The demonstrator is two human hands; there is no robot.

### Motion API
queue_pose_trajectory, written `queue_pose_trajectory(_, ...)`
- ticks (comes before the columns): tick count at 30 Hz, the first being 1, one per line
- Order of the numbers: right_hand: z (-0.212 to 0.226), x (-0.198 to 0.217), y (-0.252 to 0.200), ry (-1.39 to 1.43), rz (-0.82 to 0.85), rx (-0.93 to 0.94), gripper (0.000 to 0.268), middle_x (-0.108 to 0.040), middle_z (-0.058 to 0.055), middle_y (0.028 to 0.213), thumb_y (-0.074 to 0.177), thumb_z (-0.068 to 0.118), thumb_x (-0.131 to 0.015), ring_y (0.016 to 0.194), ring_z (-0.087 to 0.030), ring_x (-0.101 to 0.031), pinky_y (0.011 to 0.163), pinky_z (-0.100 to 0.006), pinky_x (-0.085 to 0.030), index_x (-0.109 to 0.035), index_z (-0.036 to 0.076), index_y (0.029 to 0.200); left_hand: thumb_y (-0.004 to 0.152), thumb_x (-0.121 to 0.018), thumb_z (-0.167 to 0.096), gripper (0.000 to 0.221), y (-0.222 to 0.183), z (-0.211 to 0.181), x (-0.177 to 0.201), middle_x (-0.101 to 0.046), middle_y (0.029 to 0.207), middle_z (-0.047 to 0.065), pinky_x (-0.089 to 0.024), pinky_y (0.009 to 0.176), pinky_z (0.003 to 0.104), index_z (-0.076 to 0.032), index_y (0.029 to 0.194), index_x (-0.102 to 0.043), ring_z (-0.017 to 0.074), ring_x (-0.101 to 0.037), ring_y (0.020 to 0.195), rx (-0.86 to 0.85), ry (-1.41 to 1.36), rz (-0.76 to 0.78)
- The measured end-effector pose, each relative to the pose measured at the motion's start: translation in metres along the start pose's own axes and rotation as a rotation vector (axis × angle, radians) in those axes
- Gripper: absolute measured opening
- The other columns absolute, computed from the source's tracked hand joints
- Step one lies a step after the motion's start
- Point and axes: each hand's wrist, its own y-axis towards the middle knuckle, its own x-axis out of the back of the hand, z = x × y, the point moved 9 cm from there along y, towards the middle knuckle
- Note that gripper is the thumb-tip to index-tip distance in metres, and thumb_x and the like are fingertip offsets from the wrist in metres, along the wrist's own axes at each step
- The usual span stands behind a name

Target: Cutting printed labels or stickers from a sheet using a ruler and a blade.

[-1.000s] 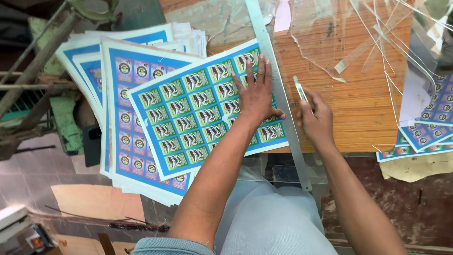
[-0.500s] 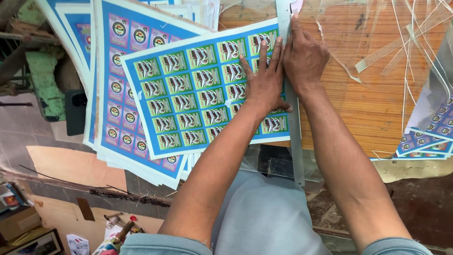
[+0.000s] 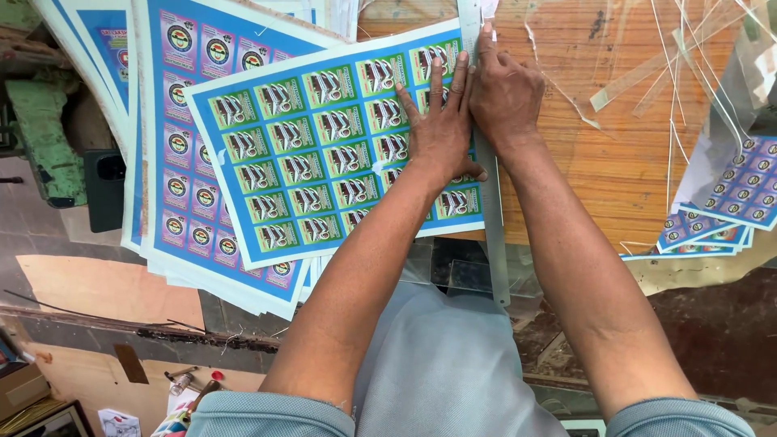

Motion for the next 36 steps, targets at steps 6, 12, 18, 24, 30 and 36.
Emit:
queue_pose_trajectory(6,0.003,0.011,-0.013,0.027,0.012,-0.041,0.05,-0.07,-0.008,0.077,0.102,0.02,-0.068,0.059,-0.027,-0.064,0.058,-0.04,-0.049,-0.058,0.001,0.147,0.041,-0.091,-0.074,0.166,0.001,-0.001,0.002,0.012,0.172,0.007,-0.009,0.112,0.089,-0.012,0.165,0.001,0.04,0.01,0.158,0.012,-0.006,-0.036)
queue_pose_trajectory(12,0.008,0.024,-0.037,0.034,0.034,-0.046,0.054,-0.072,-0.011,0.079,0.094,0.011,-0.064,0.057,-0.03,-0.062,0.06,-0.042,-0.05,-0.057,0.0,0.147,0.042,-0.092,-0.073,0.166,-0.002,0.0,0.006,0.009,0.173,0.007,-0.009,0.113,0.088,-0.012,0.165,0.001,0.0393,0.007,0.159,0.001,-0.029,-0.034)
queue_pose_trajectory(18,0.016,0.042,-0.081,0.019,0.029,-0.041,0.055,-0.072,-0.012,0.081,0.091,0.011,-0.064,0.059,-0.032,-0.063,0.062,-0.043,-0.051,-0.058,0.002,0.145,0.045,-0.094,-0.07,0.163,0.007,0.002,-0.008,0.007,0.171,0.009,-0.007,0.111,0.09,-0.009,0.164,-0.001,0.0408,0.006,0.158,-0.029,-0.032,-0.164)
queue_pose_trajectory(24,0.027,0.068,-0.142,0.115,0.046,-0.073,0.056,-0.066,-0.012,0.073,0.092,0.012,-0.07,0.06,-0.029,-0.064,0.063,-0.042,-0.049,-0.058,-0.001,0.144,0.041,-0.091,-0.076,0.168,0.004,0.001,-0.003,0.007,0.172,0.009,-0.007,0.112,0.09,-0.009,0.165,0.0,0.04,0.008,0.158,-0.024,-0.02,-0.132)
queue_pose_trajectory(30,0.038,0.09,-0.218,0.071,0.082,-0.114,0.053,-0.064,-0.011,0.073,0.092,0.005,-0.071,0.063,-0.025,-0.063,0.068,-0.039,-0.051,-0.06,0.0,0.144,0.036,-0.089,-0.083,0.175,0.004,0.001,-0.008,0.011,0.173,0.01,-0.006,0.113,0.088,-0.008,0.166,0.002,0.0396,0.012,0.158,-0.002,0.011,-0.054)
queue_pose_trajectory(36,0.043,0.1,-0.275,0.04,0.105,-0.168,0.056,-0.06,-0.008,0.068,0.085,0.002,-0.071,0.065,-0.025,-0.064,0.072,-0.038,-0.054,-0.063,0.0,0.14,0.038,-0.09,-0.081,0.174,0.006,0.001,-0.013,0.012,0.173,0.009,-0.003,0.114,0.087,-0.008,0.165,0.005,0.0392,0.013,0.158,-0.016,0.0,-0.073)
